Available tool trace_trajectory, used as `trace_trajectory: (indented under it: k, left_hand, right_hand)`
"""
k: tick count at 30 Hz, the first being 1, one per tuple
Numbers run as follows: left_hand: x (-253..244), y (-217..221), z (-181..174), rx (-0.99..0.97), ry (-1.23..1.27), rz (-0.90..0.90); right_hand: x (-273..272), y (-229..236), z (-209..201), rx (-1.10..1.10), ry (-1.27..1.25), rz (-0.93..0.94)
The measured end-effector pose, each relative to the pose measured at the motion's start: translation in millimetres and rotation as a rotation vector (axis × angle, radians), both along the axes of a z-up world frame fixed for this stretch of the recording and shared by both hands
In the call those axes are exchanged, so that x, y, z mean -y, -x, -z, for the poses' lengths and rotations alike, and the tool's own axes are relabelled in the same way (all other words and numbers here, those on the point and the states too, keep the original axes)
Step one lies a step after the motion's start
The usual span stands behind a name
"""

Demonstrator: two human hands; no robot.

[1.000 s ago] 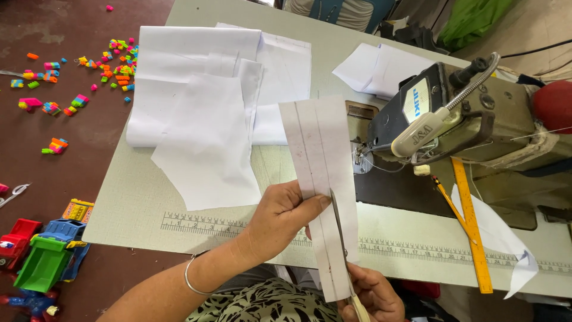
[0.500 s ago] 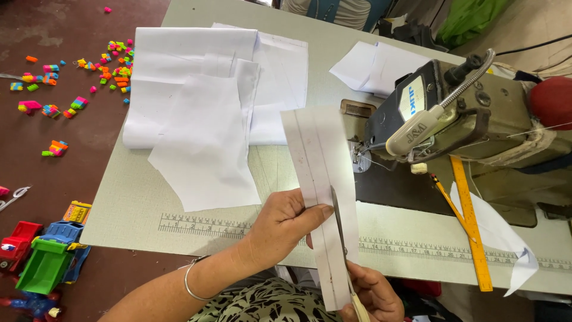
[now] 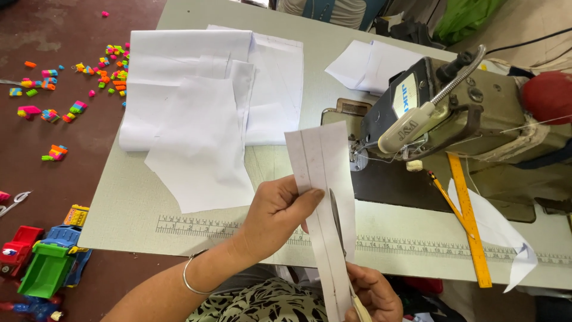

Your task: The person measures and marks a white fabric piece using a ruler and pencil, then cuts along the marked lines with scissors. The cut fabric piece is folded and placed into a bag.

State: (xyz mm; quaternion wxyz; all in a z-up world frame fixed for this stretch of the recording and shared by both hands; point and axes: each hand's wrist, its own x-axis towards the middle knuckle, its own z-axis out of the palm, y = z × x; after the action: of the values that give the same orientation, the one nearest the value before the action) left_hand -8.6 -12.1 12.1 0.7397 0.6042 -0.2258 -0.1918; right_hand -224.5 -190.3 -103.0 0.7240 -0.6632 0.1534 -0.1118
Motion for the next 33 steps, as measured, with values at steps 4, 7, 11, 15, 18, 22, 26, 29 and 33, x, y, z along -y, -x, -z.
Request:
trace_trajectory:
  k: [4, 7, 11, 15, 18, 22, 26, 29, 33]
  left_hand:
    - [1.6, 3.0, 4.5, 0.024, 0.004, -0.011]
    - [1.0, 3.4, 5.0, 0.028, -0.004, -0.008]
    - [-0.1, 2.4, 0.8, -0.015, -0.013, 0.003]
    - [0.6, 1.3, 2.2, -0.036, -0.008, 0.018]
    - [1.1, 2.5, 3.5, -0.042, -0.012, 0.021]
    - [5.2, 9.1, 10.4, -0.034, 0.019, 0.048]
    - [6.5, 11.1, 12.9, -0.074, 0.016, 0.062]
    - [5.6, 10.8, 12.7, -0.074, -0.002, 0.059]
    - [4.9, 10.1, 10.5, -0.063, 0.002, 0.066]
  right_hand:
    - [-4.9, -4.1, -7.6, -0.006, -0.039, 0.069]
    - [0.2, -2.5, -2.6, 0.013, -0.067, 0.024]
    - [-4.7, -4.3, -8.3, -0.005, -0.112, 0.037]
    - [-2.1, -4.1, -5.3, -0.010, -0.061, 0.021]
    - [-0.6, -4.3, -0.8, 0.040, -0.058, -0.002]
    - [-8.6, -11.3, -10.9, 0.105, -0.038, 0.009]
    - [-11.4, -13.5, -13.7, 0.117, -0.061, 0.025]
    - [-7.9, -12.1, -15.0, 0.038, -0.057, 0.031]
    - [-2.1, -7.9, -5.2, 0.058, -0.065, 0.026]
